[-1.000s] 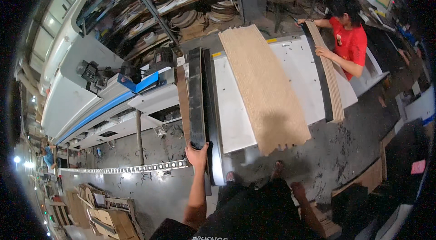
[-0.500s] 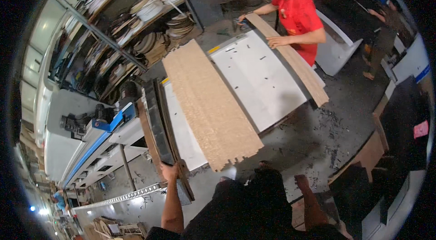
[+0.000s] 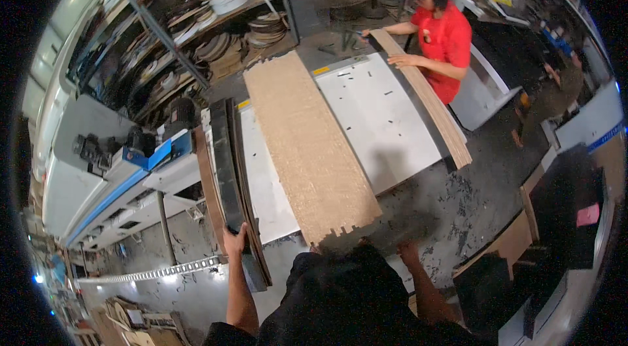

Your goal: The person picks up and arranges several wood panels on a work table, then uses a utility knife to trim edges and cut specific sections while working alongside another person.

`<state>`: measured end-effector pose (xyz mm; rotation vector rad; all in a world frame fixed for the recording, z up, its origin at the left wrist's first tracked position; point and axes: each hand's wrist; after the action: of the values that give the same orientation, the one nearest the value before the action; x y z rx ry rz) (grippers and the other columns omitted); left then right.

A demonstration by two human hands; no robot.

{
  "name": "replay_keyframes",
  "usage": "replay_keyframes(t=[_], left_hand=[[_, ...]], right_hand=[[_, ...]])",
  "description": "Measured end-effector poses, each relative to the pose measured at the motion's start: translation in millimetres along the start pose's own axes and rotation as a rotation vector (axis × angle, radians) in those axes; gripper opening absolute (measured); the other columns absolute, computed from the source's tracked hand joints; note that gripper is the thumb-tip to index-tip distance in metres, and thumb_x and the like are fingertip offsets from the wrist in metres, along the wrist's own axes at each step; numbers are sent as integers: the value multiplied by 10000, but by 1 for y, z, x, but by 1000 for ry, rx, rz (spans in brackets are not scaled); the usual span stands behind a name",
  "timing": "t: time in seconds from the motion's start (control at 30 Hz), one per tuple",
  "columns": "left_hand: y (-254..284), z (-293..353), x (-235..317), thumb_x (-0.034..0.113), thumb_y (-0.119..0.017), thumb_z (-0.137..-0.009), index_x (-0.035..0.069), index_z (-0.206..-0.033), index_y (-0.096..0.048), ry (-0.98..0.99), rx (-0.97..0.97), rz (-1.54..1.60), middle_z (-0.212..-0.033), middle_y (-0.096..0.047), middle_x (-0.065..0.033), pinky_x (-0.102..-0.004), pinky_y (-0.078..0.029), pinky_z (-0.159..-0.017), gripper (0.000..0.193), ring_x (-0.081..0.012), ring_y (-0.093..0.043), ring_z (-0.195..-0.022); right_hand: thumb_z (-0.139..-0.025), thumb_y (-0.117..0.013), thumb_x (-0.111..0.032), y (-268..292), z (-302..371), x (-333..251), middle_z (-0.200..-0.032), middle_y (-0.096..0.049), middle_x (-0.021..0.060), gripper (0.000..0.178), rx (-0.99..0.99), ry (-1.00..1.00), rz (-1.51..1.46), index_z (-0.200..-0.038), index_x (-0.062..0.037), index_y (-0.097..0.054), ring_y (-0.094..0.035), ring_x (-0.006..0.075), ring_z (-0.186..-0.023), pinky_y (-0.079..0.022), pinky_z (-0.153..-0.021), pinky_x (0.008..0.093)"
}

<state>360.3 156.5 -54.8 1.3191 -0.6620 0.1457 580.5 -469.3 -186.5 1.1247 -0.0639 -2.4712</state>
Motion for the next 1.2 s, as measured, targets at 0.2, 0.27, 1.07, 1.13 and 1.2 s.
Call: replay_keyframes(t=[0.2, 0.27, 1.07, 1.13, 1.2], left_hand=[[14, 24, -41, 769, -674, -869, -34, -1284, -679, 250, -99, 137, -1205, -725, -278, -474, -515, -1016, 904, -435, -682, -1169], [22, 46, -56, 842, -602, -859, -16, -1300, -680, 300, -143, 74, -1213, -724, -280, -495, -502, -1032, 968, -458, -666, -1192], [9, 49, 54, 628, -903, -704, -106, -1194, -562, 275, -258, 21, -1196, -642, -309, -521, -539, -963, 946, -481, -649, -1146], [-3, 47, 78, 583, -903, -721, -68, -1159, -543, 229, -233, -29, -1193, -621, -296, -543, -497, -988, 863, -485, -620, -1141], [-29, 55, 83, 541, -902, -732, -59, -1186, -511, 133, -107, -124, -1199, -601, -258, -548, -441, -1020, 848, -455, -584, -1159]], right_hand=[[-1058, -670, -331, -17, 39, -95, -997, -689, 105, 328, 187, 595, 21, -1112, -8, -675, -675, 228, -901, -537, -841, 398], [-1056, -677, -290, -52, 84, -180, -1007, -701, 102, 300, 239, 671, 157, -1118, 4, -676, -694, 232, -914, -545, -855, 395], [-1113, -345, -615, -428, 108, -96, -1775, -162, 107, 855, -659, -265, 128, -1695, -40, -100, -174, 256, -1620, -168, -1296, 415], [-1082, -360, -683, -433, 93, -96, -1726, -275, 132, 825, -569, -172, 132, -1697, -151, -219, -347, 330, -1527, -355, -1198, 519], [-1034, -340, -773, -406, 132, -164, -1650, -411, 140, 891, -609, -507, 299, -1643, -123, -358, -486, 295, -1426, -470, -1111, 472]])
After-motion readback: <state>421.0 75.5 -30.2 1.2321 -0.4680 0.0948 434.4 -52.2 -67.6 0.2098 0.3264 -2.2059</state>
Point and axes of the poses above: each hand's wrist, its own z-axis away from the middle knuckle, its own y-axis out of the back of the hand, x = y × z
